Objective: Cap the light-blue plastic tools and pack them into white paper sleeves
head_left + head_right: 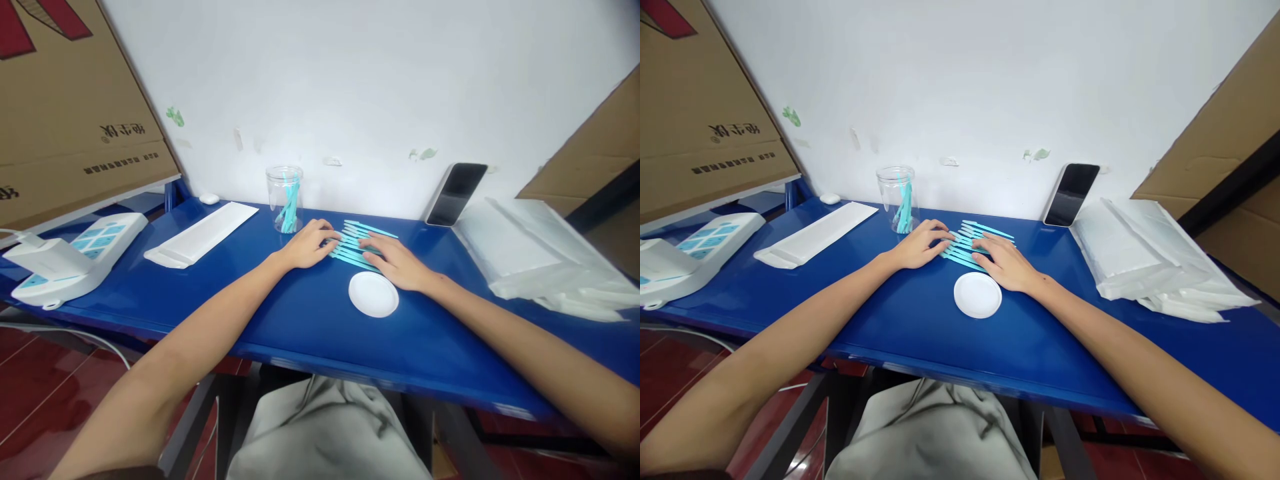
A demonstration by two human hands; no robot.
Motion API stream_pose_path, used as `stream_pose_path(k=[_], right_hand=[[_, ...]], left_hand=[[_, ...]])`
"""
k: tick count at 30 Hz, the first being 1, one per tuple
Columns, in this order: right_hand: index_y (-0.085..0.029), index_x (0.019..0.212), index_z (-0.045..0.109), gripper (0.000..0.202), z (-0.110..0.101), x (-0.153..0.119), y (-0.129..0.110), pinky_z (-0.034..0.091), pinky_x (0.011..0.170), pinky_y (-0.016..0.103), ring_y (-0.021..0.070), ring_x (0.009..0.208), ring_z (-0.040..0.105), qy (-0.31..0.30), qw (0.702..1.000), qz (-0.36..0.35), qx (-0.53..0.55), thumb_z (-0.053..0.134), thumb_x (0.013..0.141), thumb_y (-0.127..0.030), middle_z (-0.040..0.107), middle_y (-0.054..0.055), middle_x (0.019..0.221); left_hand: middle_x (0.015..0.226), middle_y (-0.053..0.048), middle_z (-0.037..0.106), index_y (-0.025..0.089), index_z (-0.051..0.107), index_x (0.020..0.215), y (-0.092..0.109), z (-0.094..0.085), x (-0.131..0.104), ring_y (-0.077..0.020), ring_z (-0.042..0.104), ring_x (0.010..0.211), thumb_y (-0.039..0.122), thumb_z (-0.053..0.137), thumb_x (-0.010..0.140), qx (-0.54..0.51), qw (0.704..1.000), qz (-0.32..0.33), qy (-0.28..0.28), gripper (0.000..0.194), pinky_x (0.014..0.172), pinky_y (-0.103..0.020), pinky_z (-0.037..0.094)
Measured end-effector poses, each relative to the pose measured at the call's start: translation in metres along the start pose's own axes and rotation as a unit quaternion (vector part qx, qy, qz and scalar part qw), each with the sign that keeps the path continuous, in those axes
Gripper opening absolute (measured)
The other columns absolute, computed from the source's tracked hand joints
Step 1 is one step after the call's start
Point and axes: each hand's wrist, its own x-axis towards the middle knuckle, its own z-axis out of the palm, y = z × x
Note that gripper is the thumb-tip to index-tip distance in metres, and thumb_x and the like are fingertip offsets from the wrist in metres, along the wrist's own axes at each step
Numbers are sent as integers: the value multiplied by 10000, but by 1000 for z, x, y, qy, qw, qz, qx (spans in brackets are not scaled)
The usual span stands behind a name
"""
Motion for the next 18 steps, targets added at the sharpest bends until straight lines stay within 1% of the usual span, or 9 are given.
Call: stream_pose_path(k=[3,5,8,10,13,16,18], right_hand=[[-235,1296,670,456,-1,-1,-2,387,1179,534,328,1441,479,0,1000,-4,-4,396,1041,-496,680,83,1369],[-230,1289,675,460,-2,-1,-4,405,1165,525,327,1410,514,3,1000,-5,-5,389,1043,-494,691,88,1346],[-232,1286,676,456,-4,-2,-6,440,1136,509,318,1342,575,20,1000,-3,-5,381,1045,-484,690,96,1340],[-236,1285,669,454,-4,-1,-5,438,1138,510,314,1330,581,29,1000,-1,-11,374,1046,-485,670,97,1370],[-229,1284,652,455,-2,-1,-3,387,1174,551,338,1414,496,26,999,13,-30,382,1037,-499,630,105,1425],[-236,1307,624,441,1,0,0,350,1184,603,373,1493,382,6,998,41,-42,392,1025,-484,596,96,1468],[-240,1320,606,434,2,1,1,335,1185,620,383,1511,349,-9,997,53,-46,386,1023,-467,581,92,1485]], left_hand=[[1352,-161,561,180,650,1375,-1,1,0,-300,511,1271,427,387,1031,14,1000,-19,-11,499,1149,-488,386],[1410,-176,527,181,618,1421,-2,2,0,-329,471,1323,438,371,1035,22,999,-41,-27,525,1150,-527,375],[1442,-165,512,222,630,1411,-3,3,0,-345,444,1355,446,354,1040,25,997,-61,-48,514,1142,-563,370],[1439,-155,518,236,638,1398,-2,3,1,-339,443,1358,448,351,1041,26,996,-64,-51,505,1144,-561,369],[1454,-151,511,240,620,1416,-1,2,1,-335,438,1367,460,349,1041,28,996,-68,-52,513,1148,-549,367],[1478,-152,496,257,587,1452,-1,2,1,-351,432,1371,474,321,1045,29,994,-80,-70,532,1132,-572,368],[1470,-157,504,259,573,1466,-1,2,2,-355,441,1360,474,300,1049,30,993,-81,-79,543,1121,-582,369]])
